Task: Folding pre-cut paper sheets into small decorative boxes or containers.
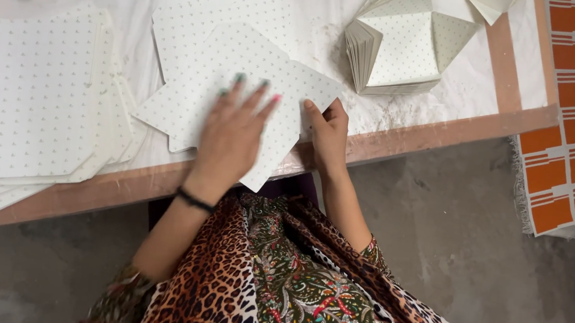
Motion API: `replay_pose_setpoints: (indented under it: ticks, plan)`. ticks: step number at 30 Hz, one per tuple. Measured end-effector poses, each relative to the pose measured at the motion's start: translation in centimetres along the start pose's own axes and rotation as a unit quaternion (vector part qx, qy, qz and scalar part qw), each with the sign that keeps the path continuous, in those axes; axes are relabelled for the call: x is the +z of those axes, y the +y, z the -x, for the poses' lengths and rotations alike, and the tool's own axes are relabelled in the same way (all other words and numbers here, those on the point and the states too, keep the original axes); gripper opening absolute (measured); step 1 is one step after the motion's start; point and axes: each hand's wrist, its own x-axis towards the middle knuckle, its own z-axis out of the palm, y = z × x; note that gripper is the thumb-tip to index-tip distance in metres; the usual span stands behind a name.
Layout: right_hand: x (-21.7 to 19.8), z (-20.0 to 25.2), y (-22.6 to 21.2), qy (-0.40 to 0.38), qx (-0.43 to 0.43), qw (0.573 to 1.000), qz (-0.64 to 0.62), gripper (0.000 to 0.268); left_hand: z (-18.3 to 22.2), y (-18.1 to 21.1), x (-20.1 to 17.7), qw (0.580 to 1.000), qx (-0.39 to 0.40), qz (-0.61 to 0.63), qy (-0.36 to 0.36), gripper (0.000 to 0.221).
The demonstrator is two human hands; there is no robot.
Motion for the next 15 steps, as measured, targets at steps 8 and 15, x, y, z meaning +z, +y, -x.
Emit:
replay_pose_setpoints:
  ticks: [8,15]
  plan:
    - [-0.5,-0.6,-1.3,-0.021,0.011,0.996,-0.086,0.054,-0.7,1.4,2.1,0.997,0.033,0.042,0.062,0.048]
    - [-0.9,-0.2,-1.2,-0.018,0.035,0.993,-0.112,0.058,-0.5,1.6,2.1,0.995,0.019,0.057,0.074,0.042]
